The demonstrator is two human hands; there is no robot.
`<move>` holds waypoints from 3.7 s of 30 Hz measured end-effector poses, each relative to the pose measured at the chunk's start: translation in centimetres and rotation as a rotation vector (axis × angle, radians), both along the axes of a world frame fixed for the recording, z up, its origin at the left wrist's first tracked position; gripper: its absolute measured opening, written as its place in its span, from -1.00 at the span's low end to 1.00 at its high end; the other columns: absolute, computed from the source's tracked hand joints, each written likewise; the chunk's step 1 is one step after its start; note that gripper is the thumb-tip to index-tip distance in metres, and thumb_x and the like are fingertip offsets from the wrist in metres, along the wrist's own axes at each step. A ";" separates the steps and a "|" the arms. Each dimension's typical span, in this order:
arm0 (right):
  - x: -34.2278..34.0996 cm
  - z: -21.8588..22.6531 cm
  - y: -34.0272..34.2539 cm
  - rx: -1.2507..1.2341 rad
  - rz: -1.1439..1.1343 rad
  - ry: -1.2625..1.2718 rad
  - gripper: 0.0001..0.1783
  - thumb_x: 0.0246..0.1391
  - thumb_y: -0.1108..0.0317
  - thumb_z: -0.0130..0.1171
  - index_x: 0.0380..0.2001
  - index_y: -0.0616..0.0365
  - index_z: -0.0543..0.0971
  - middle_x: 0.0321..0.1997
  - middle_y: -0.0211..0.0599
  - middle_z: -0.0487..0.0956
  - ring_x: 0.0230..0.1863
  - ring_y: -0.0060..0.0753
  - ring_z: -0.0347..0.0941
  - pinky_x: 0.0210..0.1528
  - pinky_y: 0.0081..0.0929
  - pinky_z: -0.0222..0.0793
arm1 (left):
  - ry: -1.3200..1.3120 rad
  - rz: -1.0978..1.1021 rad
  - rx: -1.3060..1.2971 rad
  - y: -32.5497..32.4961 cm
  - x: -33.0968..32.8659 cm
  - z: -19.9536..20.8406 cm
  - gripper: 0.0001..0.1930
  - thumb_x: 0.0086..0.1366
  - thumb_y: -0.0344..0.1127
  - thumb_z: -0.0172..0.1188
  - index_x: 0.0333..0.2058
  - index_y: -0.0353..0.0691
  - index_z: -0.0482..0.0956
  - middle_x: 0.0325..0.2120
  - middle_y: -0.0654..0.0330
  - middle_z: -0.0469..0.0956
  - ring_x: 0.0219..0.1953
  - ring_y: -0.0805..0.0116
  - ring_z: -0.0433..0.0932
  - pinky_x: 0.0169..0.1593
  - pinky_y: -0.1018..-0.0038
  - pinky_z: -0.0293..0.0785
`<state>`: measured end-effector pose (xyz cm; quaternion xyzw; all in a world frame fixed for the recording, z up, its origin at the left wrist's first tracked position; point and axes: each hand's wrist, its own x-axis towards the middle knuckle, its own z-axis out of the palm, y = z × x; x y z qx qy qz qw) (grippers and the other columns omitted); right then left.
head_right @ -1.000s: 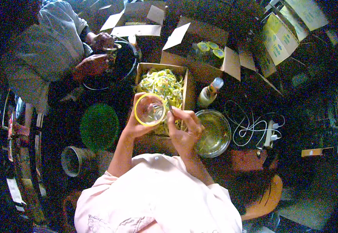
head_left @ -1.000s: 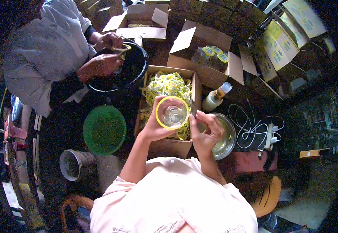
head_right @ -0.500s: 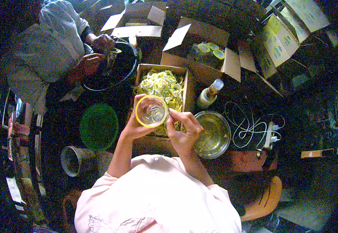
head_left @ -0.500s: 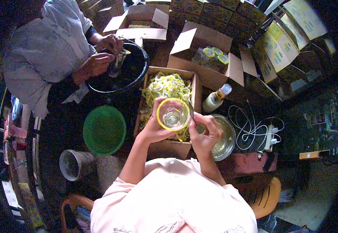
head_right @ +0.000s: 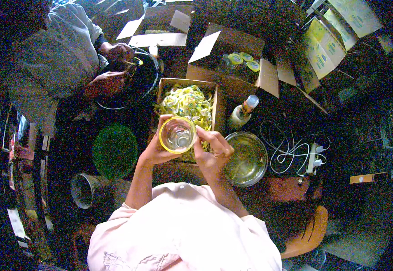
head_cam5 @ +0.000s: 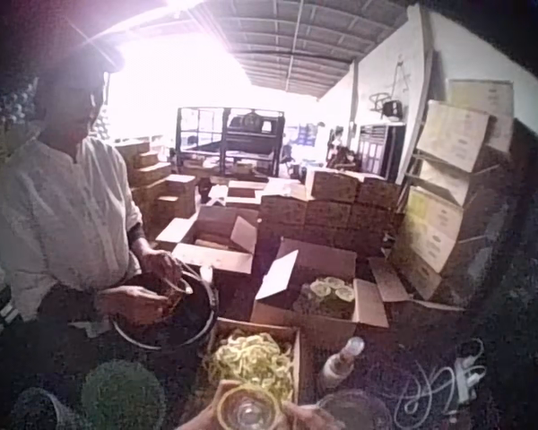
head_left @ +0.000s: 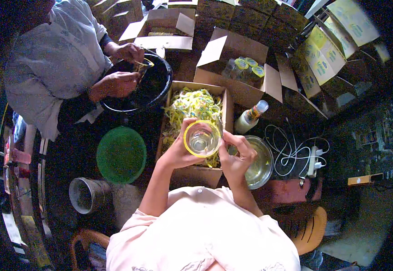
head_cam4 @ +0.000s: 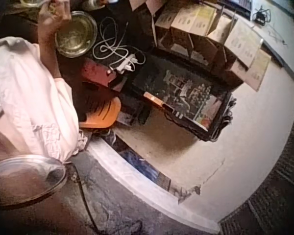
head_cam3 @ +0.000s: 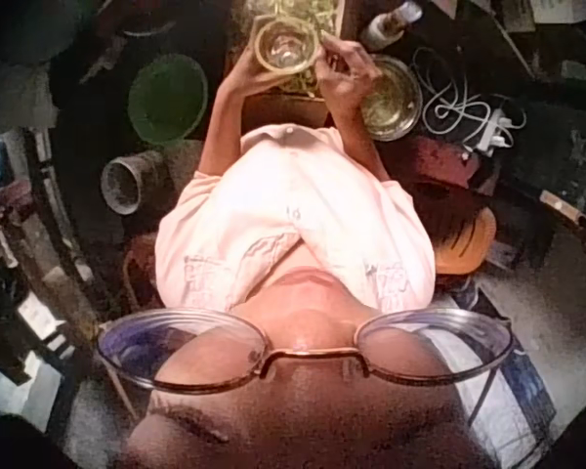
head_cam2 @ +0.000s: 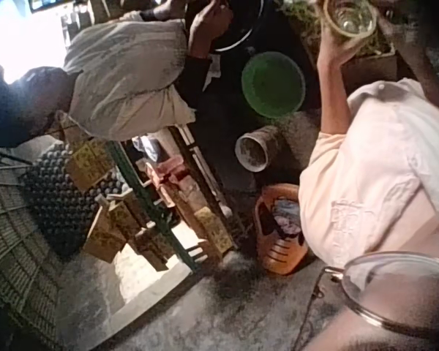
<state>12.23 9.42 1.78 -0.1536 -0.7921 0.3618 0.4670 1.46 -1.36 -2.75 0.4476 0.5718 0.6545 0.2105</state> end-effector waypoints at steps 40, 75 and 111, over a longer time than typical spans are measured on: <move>0.9 1.1 1.9 0.276 0.123 -0.020 -0.74 -0.31 0.61 0.17 -0.45 0.04 0.56 -0.51 -0.35 0.50 -0.44 -0.36 0.44 -0.39 -0.49 0.37 | -0.303 -0.127 0.117 -0.4 0.6 1.9 -0.21 -0.34 -0.35 0.32 -0.06 -0.25 0.10 -0.26 0.22 0.31 -0.17 0.45 0.34 -0.06 0.52 0.27; 1.4 2.5 2.2 0.542 0.177 0.011 -0.74 -0.33 0.56 0.14 -0.44 0.04 0.54 -0.44 -0.41 0.52 -0.42 -0.40 0.46 -0.38 -0.49 0.41 | 0.014 -0.265 0.105 -1.2 -0.2 2.0 -0.11 -0.32 -0.23 0.32 0.04 -0.36 0.09 -0.14 0.08 0.34 -0.09 0.33 0.35 0.02 0.43 0.23; -0.6 1.4 2.1 0.183 0.092 -0.090 -0.78 -0.27 0.54 0.20 -0.42 0.10 0.54 -0.47 -0.31 0.53 -0.45 -0.38 0.48 -0.37 -0.49 0.41 | -0.055 -0.315 0.015 0.1 -1.2 1.8 -0.20 -0.32 -0.21 0.28 -0.03 -0.39 0.19 -0.23 0.11 0.40 -0.21 0.38 0.39 -0.06 0.46 0.29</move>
